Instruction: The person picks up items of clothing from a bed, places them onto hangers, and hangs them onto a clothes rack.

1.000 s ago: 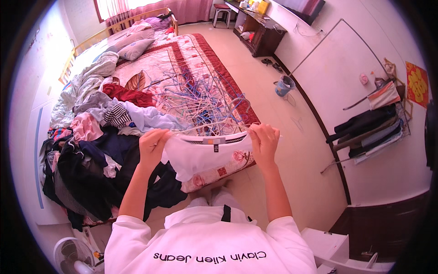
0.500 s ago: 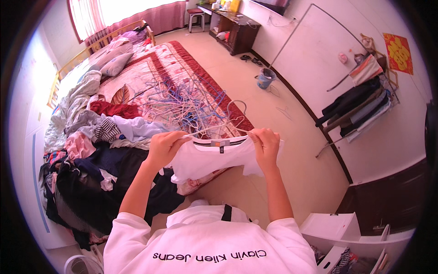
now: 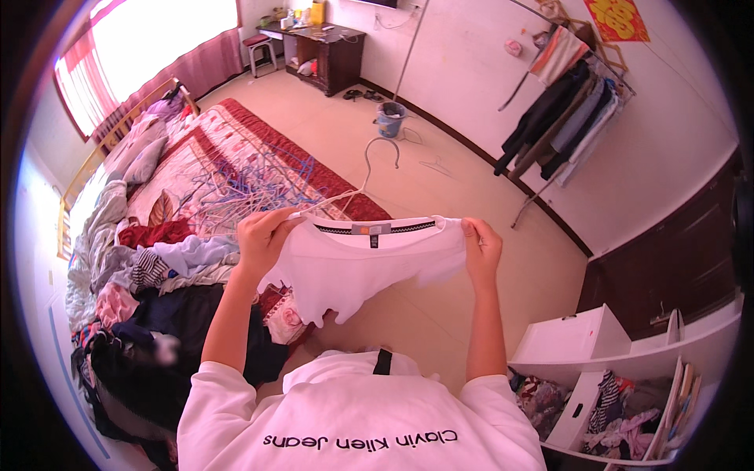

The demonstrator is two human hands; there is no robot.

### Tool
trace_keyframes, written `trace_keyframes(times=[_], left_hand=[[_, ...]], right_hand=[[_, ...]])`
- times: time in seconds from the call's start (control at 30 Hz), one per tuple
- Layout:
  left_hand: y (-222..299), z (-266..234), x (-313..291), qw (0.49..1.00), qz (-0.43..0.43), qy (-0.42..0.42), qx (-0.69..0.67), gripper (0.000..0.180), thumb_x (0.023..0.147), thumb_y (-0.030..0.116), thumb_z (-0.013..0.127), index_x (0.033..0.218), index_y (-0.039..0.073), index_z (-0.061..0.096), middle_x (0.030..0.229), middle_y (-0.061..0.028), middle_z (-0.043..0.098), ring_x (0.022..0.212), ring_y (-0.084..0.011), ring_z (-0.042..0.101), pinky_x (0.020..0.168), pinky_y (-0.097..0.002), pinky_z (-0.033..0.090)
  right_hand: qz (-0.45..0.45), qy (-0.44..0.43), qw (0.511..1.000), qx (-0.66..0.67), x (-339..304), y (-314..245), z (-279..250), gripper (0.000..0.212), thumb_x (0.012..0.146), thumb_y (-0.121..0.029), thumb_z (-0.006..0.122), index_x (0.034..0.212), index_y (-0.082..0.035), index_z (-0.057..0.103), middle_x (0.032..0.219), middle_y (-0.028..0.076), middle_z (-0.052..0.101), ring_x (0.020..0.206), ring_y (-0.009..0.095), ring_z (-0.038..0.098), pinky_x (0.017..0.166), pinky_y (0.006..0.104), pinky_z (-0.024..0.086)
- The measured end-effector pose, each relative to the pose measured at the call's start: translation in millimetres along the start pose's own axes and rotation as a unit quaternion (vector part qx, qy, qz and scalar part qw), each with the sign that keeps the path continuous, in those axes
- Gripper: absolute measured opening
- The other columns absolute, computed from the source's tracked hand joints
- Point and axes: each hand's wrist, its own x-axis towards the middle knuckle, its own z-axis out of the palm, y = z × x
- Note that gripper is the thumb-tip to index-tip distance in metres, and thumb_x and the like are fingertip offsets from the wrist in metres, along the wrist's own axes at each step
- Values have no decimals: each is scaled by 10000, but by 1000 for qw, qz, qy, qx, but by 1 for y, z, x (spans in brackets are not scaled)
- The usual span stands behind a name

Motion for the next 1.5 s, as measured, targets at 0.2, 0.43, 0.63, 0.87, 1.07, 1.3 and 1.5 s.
trace_keyframes(times=[0.2, 0.43, 0.63, 0.87, 1.07, 1.3, 1.5], left_hand=[[40, 56, 3, 996, -43, -2, -76, 132, 769, 58, 692, 897, 27, 705, 698, -131, 654, 569, -199, 619, 549, -282, 474], [81, 110, 18, 993, -28, -41, -110, 150, 813, 31, 636, 953, 15, 688, 751, -131, 661, 594, -193, 619, 559, -274, 471], [116, 156, 22, 986, -9, -67, -153, 160, 828, 42, 628, 977, 3, 673, 685, -113, 619, 567, -195, 578, 534, -282, 435], [116, 200, 39, 976, 0, -115, -183, 191, 852, 47, 606, 1027, -17, 647, 733, -142, 623, 608, -214, 582, 565, -297, 444], [112, 246, 72, 960, 11, -180, -214, 187, 864, 51, 597, 1034, -10, 645, 761, -161, 629, 603, -207, 579, 575, -293, 449], [89, 315, 129, 944, 27, -192, -266, 182, 871, 58, 597, 1032, -9, 646, 754, -151, 621, 580, -192, 549, 566, -281, 442], [61, 358, 194, 937, 2, -224, -269, 181, 886, 68, 588, 1035, -18, 645, 726, -126, 608, 593, -142, 528, 566, -266, 431]], right_hand=[[44, 1, 997, 56, -14, 27, -70, 241, 895, -215, 638, 784, -5, 600, 665, -3, 519, 619, 76, 434, 554, 230, 350], [36, 39, 994, 99, -35, 90, -161, 271, 903, -221, 631, 724, -30, 560, 608, -36, 410, 585, 55, 362, 518, 230, 296], [133, 99, 986, -10, -34, 109, -206, 203, 894, -221, 625, 831, -32, 587, 814, 21, 540, 751, 114, 475, 659, 250, 369], [-94, 124, 939, -308, -4, 70, -195, 235, 833, -212, 649, 1011, -67, 601, 1014, 80, 582, 970, 288, 530, 1011, 489, 297], [-55, 83, 955, -278, 14, 110, -204, 134, 837, -143, 647, 932, -56, 609, 865, 67, 549, 842, 260, 516, 869, 410, 381], [-20, 146, 954, -259, 65, 143, -196, 104, 837, -126, 654, 899, -52, 616, 855, 67, 539, 825, 255, 493, 751, 365, 394], [-17, 287, 902, -321, 119, 166, -176, 289, 818, -166, 667, 1060, -49, 559, 1057, 131, 506, 1019, 301, 466, 893, 427, 360]])
